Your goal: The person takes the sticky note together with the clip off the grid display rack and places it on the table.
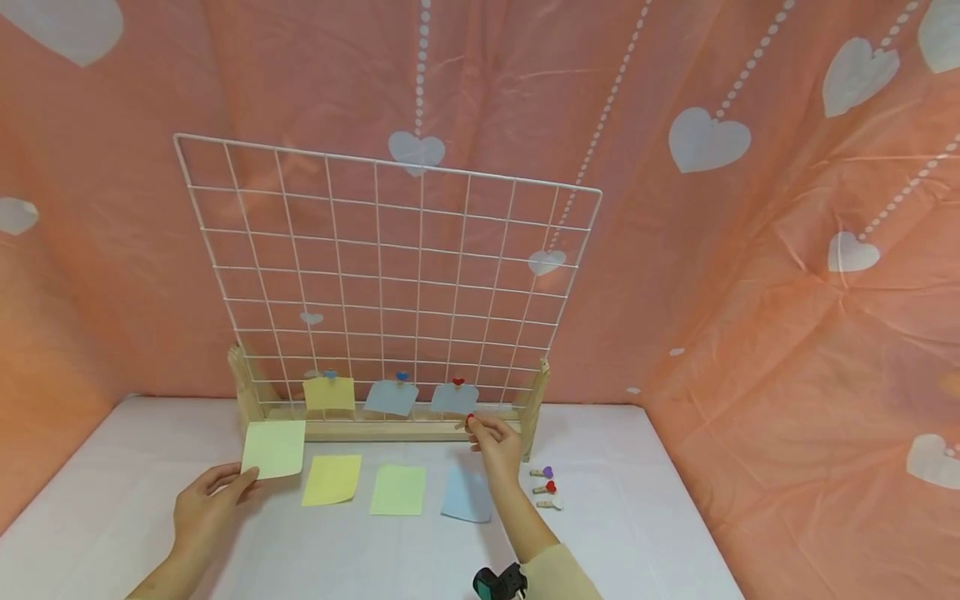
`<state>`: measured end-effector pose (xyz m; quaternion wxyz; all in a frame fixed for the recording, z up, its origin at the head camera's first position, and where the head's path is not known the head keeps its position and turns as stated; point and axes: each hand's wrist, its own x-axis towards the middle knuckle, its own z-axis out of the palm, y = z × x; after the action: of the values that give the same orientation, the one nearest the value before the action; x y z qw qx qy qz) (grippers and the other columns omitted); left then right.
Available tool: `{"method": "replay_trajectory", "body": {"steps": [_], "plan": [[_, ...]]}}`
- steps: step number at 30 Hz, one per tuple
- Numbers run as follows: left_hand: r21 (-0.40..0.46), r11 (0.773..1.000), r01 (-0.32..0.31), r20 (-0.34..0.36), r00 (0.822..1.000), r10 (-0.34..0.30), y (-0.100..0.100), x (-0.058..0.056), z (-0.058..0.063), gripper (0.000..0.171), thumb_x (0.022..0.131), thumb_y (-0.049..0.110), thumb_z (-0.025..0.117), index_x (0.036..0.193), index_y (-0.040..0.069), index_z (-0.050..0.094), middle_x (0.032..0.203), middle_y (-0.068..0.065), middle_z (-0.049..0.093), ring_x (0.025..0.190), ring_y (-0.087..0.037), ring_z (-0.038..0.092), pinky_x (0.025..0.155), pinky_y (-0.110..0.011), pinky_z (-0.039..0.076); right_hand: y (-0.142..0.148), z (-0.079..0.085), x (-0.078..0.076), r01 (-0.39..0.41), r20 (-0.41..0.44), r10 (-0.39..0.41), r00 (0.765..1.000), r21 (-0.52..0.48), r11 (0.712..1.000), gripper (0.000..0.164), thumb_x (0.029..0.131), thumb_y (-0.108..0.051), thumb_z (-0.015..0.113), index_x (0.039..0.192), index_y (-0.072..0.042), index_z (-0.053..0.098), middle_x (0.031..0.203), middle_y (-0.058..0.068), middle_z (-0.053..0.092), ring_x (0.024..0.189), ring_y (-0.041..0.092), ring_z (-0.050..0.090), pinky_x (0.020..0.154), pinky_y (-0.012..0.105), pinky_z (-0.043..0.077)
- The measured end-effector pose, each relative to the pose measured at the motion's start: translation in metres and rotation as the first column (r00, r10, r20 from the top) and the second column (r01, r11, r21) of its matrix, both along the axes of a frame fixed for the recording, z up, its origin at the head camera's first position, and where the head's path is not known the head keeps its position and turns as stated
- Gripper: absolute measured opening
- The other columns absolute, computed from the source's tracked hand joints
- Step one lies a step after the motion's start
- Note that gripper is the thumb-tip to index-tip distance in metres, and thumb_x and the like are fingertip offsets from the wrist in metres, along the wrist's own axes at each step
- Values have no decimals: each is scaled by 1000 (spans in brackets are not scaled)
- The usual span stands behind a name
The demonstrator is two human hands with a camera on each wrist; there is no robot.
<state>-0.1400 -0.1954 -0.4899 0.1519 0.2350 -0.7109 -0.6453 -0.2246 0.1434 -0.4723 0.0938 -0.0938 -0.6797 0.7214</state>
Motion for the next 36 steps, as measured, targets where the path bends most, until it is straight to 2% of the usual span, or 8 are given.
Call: {"method": "replay_trajectory", "body": {"steps": [5, 10, 20, 23, 30, 36], "plan": [[10, 1000, 5, 10, 1000, -5, -3, 1, -3, 24, 87, 2, 65, 107, -10, 59, 67, 15, 62, 55, -1, 65, 56, -15, 53, 6, -7, 4, 12, 23, -12, 1000, 6, 1000, 30, 87, -11, 69, 103, 13, 65, 75, 0, 72, 61, 6, 61, 58, 18, 52], [8, 1000, 4, 34, 999, -5, -5, 4, -4, 24, 87, 3, 65, 107, -10, 60, 63, 20, 60, 54, 1, 64, 55, -16, 53, 16, -18, 8, 39, 65, -44, 997, 85, 996, 29, 86, -15, 71, 100, 9, 67, 78, 2, 73, 64, 8, 62, 61, 20, 53], [-3, 999, 34, 99, 994, -34, -8, 8, -10, 33, 88, 6, 64, 115, -11, 56, 65, 21, 59, 57, 0, 64, 57, -16, 54, 36, -37, 19, 66, 126, -87, 988, 161, 985, 28, 85, -19, 72, 99, 5, 69, 77, 0, 73, 63, 6, 61, 58, 19, 50], [7, 999, 39, 109, 993, -40, -8, 9, -11, 35, 88, 6, 63, 117, -11, 55, 64, 21, 59, 57, 0, 64, 58, -16, 54, 40, -40, 23, 74, 123, -97, 988, 178, 981, 30, 84, -18, 73, 100, 7, 69, 78, 3, 74, 62, 7, 62, 57, 19, 50], [-3, 998, 58, 133, 989, -57, -11, 12, -14, 38, 89, 9, 64, 119, -11, 53, 64, 19, 61, 57, 1, 63, 59, -13, 51, 49, -49, 30, 105, 117, -149, 982, 321, 941, 29, 83, -21, 73, 97, 4, 71, 87, 8, 74, 68, 2, 60, 61, 16, 46], [18, 998, 62, 134, 989, -64, -13, 13, -17, 40, 89, 7, 63, 122, -13, 51, 64, 19, 62, 57, 2, 63, 60, -13, 52, 54, -53, 36, 84, 132, -115, 984, 223, 971, 31, 85, -16, 71, 102, 10, 67, 79, 7, 73, 58, 6, 61, 54, 18, 51]]}}
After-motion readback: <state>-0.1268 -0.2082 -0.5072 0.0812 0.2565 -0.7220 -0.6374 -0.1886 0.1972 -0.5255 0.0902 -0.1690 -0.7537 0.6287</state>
